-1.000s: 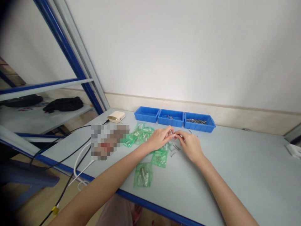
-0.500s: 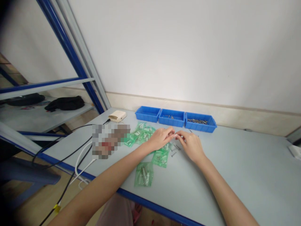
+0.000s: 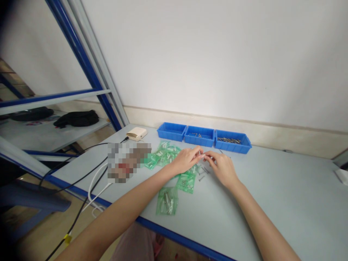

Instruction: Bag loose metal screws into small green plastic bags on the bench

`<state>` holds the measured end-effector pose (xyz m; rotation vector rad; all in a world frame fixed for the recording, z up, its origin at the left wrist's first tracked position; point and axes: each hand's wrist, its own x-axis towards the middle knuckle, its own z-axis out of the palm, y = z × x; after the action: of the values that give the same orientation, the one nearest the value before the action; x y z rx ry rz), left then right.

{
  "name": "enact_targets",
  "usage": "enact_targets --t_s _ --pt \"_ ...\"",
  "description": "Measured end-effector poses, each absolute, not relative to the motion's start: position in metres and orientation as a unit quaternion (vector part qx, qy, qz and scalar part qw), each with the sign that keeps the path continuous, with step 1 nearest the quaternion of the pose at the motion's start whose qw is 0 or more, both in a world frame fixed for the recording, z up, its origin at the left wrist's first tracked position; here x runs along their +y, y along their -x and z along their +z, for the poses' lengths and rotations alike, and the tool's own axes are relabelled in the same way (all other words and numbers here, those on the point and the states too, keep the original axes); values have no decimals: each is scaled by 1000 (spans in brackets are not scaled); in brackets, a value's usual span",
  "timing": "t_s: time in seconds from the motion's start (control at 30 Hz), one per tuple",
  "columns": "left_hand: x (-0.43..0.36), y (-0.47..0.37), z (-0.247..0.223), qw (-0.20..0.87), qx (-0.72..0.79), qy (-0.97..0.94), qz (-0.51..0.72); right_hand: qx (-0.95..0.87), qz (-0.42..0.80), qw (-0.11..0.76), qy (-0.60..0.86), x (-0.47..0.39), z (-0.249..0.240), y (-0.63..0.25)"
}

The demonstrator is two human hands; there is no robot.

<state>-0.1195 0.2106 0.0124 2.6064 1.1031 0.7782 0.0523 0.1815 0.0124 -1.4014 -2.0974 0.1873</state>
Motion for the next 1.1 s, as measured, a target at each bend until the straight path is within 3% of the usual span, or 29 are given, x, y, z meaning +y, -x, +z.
enact_targets --t_s 0.87,1.1 --pt "210 122 17 118 365 -881 277 -805 99 292 508 184 13 -54" --pt "215 121 12 60 379 -886 261 -808 75 244 532 183 18 -57"
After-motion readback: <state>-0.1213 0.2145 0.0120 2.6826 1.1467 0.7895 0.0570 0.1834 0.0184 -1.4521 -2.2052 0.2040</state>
